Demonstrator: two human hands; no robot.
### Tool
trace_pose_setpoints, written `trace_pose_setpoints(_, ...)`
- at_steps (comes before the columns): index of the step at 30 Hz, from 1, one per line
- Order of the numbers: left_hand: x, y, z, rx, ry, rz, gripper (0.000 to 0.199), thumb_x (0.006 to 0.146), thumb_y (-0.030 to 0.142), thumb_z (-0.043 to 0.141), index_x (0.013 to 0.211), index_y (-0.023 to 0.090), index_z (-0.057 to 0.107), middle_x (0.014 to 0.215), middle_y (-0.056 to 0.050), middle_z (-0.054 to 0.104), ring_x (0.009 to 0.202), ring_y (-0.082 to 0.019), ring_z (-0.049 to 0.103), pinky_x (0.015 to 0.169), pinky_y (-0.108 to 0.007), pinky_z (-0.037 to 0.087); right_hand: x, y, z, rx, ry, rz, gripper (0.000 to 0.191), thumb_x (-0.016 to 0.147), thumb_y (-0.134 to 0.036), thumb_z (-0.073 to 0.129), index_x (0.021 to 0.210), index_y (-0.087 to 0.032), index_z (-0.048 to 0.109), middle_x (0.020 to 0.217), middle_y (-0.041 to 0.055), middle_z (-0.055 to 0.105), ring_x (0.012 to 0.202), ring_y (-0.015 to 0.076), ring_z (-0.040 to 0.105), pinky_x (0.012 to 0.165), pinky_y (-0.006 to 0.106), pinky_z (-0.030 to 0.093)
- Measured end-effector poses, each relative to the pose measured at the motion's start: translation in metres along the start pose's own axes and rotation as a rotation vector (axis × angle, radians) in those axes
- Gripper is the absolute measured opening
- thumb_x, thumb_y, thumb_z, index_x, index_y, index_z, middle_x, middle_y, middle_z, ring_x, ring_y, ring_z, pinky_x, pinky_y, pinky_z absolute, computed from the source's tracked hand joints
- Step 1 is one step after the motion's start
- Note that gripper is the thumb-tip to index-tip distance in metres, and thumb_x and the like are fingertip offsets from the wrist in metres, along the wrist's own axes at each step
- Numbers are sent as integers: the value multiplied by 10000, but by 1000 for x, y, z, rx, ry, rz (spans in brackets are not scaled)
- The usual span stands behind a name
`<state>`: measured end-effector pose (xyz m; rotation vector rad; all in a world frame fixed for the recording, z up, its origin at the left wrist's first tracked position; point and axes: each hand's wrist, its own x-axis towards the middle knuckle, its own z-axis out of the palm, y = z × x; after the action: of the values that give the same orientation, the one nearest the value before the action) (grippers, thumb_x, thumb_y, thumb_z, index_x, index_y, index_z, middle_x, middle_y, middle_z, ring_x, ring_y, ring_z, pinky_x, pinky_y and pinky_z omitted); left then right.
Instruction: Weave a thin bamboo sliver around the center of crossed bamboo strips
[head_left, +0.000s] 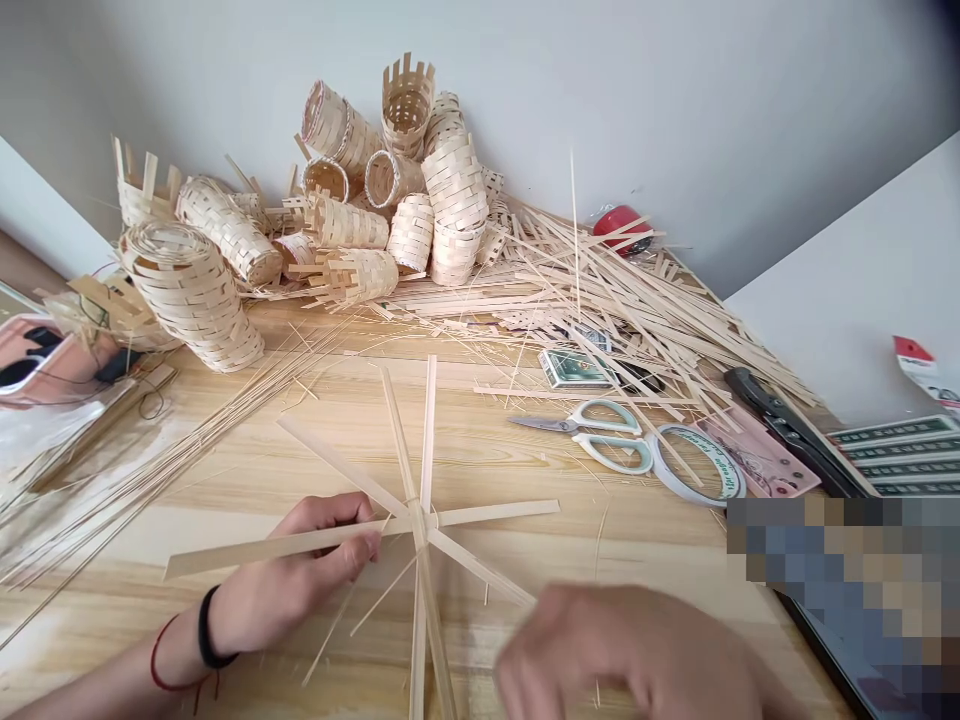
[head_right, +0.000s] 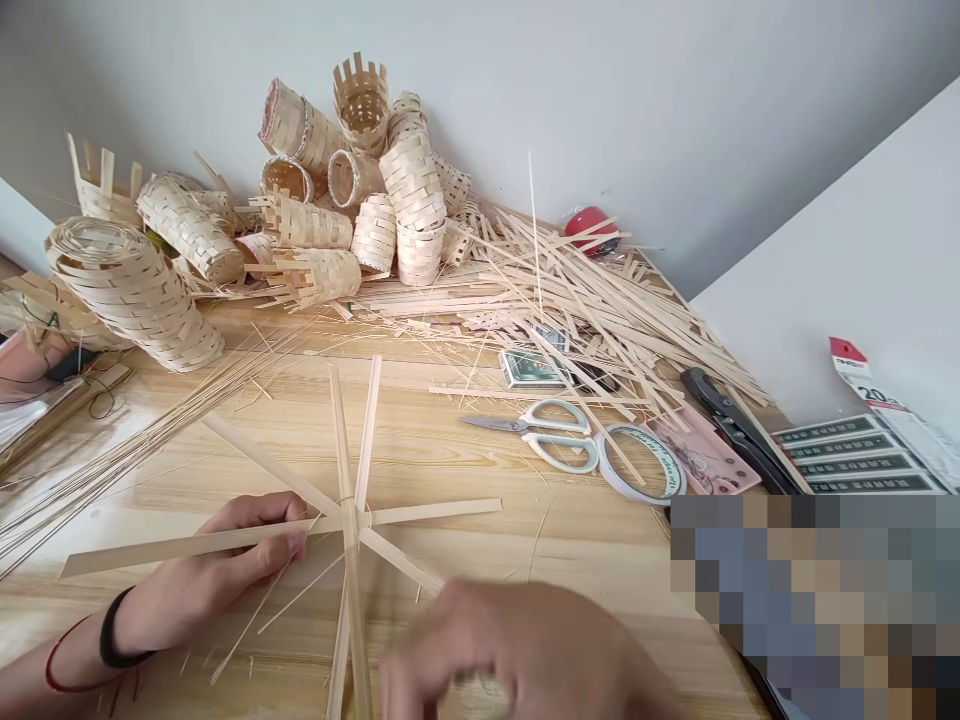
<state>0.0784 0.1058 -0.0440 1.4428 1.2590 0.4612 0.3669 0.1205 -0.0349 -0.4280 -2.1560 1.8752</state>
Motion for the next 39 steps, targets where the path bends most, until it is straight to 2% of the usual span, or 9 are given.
trace_pose_setpoints(1, 0, 0, -1, -10, -4, -3, 393, 990, 504, 494, 739, 204, 522, 629, 58, 409, 581, -115, 355, 562, -246, 320, 2, -2, -9, 65, 99, 47, 503, 1011, -659, 486, 782, -228, 610, 735, 21, 684, 657, 153, 679, 639, 272, 583)
trace_pose_setpoints(2, 0, 0, -1, -22, -10, -7, 399, 992, 517, 495, 747, 204, 531, 624, 61, 410, 566, -111, 348, 550, -246, 309, 4, -1, -18, 58, 331, 30, 446, 1015, -624, 516, 826, -228, 600, 750, 20, 657, 640, 157, 651, 600, 283, 570)
trace_pose_setpoints(5, -1, 2, -1, -51, -16, -35, 421, 993, 554, 498, 763, 204, 536, 623, 61, 416, 555, -109, 345, 540, -248, 300, 13, 10, -35, -388, 932, 77, 240, 1031, -425, 573, 934, -221, 652, 1021, 82, 659, 891, 209, 663, 726, 338, 570)
trace_pose_setpoints(7, -1, 2, -1, -69, -12, -61, 436, 994, 574, 493, 771, 202, 539, 624, 58, 428, 562, -112, 354, 551, -250, 312, 17, 17, -34, -664, 1081, 74, 185, 1038, -334, 555, 970, -219, 683, 1092, 97, 643, 992, 231, 647, 793, 365, 552)
trace_pose_setpoints(12, -1, 1, 0, -123, -23, -29, 435, 979, 586, 495, 776, 204, 549, 625, 33, 522, 568, -128, 452, 571, -260, 378, 26, 14, -3, -735, 894, 22, 123, 1036, -268, 557, 971, -213, 645, 954, 61, 656, 902, 213, 645, 758, 348, 530)
trace_pose_setpoints(17, -3, 1, 1, -92, -31, 36, 419, 1013, 551, 470, 805, 208, 591, 742, -2, 614, 692, -157, 569, 691, -277, 471, 36, 12, 23, -658, 727, 157, 170, 949, -371, 698, 988, -223, 627, 902, 28, 691, 846, 230, 663, 720, 362, 523)
trace_pose_setpoints(22, -5, 3, 3, -46, -28, 63, 382, 1035, 522, 481, 865, 217, 637, 845, -10, 652, 790, -162, 605, 744, -264, 477, 37, 13, 28, -588, 754, 255, 209, 849, -302, 786, 930, -231, 607, 848, -8, 693, 794, 213, 662, 687, 338, 513)
trace_pose_setpoints(32, -8, -3, 9, 4, 36, -12, 340, 989, 534, 554, 1099, 291, 764, 1251, -44, 694, 1211, -282, 612, 1080, -345, 490, 42, 17, 38, -449, 750, 262, 358, 788, -202, 810, 1063, -225, 582, 1026, 35, 750, 945, 253, 719, 797, 387, 565)
trace_pose_setpoints(39, -6, 2, 7, -98, -60, -12, 394, 1000, 586, 514, 1033, 274, 753, 1074, -29, 746, 1051, -246, 666, 983, -305, 540, 42, 18, 39, -424, 733, 287, 328, 807, -188, 746, 1072, -220, 555, 1018, 48, 754, 929, 256, 720, 793, 394, 569)
